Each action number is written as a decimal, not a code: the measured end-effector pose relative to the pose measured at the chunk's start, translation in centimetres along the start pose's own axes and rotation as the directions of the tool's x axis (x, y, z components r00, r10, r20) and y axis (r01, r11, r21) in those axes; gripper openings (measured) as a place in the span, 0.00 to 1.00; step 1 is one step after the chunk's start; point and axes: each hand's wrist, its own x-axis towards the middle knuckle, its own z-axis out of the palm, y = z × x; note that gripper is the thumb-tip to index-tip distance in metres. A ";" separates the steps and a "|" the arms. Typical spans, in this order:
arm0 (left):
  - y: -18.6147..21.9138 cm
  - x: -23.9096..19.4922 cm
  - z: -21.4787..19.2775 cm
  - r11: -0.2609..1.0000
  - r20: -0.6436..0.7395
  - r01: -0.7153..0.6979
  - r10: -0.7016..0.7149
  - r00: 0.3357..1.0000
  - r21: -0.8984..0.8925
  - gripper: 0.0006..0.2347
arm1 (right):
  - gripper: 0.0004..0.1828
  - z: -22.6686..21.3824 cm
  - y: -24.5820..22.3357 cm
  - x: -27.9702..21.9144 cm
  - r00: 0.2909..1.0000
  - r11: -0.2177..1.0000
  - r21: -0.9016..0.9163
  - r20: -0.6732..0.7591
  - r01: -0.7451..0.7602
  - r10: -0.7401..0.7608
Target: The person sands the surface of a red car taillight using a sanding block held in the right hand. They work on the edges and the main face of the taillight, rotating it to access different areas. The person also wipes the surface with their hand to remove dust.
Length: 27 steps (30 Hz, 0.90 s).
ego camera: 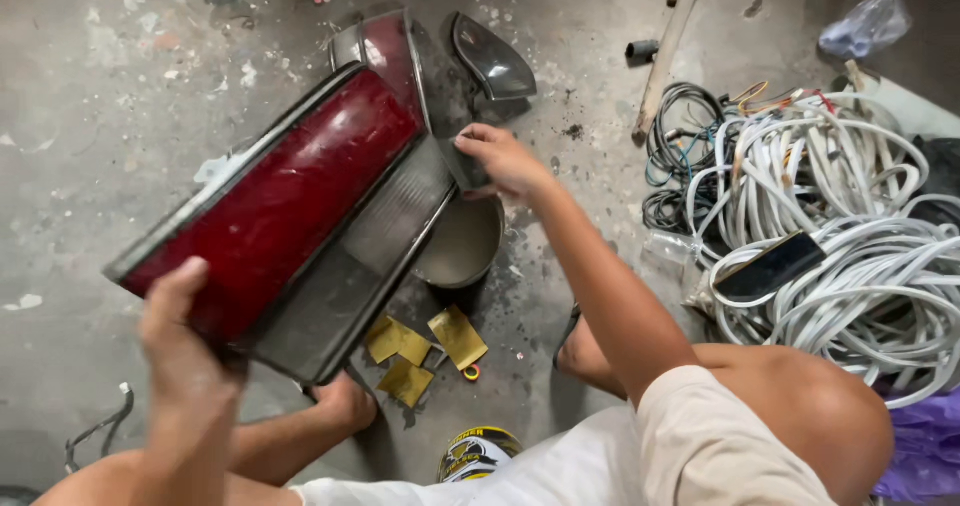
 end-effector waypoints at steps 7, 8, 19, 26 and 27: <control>4.1 -0.1 0.0 0.946 0.115 -0.154 0.126 0.985 0.286 0.22 | 0.16 0.1 5.6 3.2 0.996 0.857 -0.514 0.062 -0.027 0.068; 3.9 0.1 -0.2 0.945 0.109 -0.129 0.100 0.989 0.302 0.21 | 0.17 0.2 9.7 7.0 0.998 0.743 -0.667 0.059 0.051 -0.015; 5.6 -0.3 1.8 0.942 0.094 -0.035 0.004 0.996 0.335 0.27 | 0.21 0.0 23.9 26.6 0.970 0.065 -0.998 0.037 0.022 0.238; 7.6 0.1 1.8 0.924 0.127 0.127 -0.184 0.975 0.361 0.18 | 0.28 4.3 22.4 22.8 0.950 0.128 -0.992 0.023 -0.019 0.313; 7.9 0.2 2.3 0.899 0.075 0.195 -0.243 0.967 0.392 0.18 | 0.29 4.6 22.3 22.6 0.949 0.138 -0.990 0.018 -0.027 0.315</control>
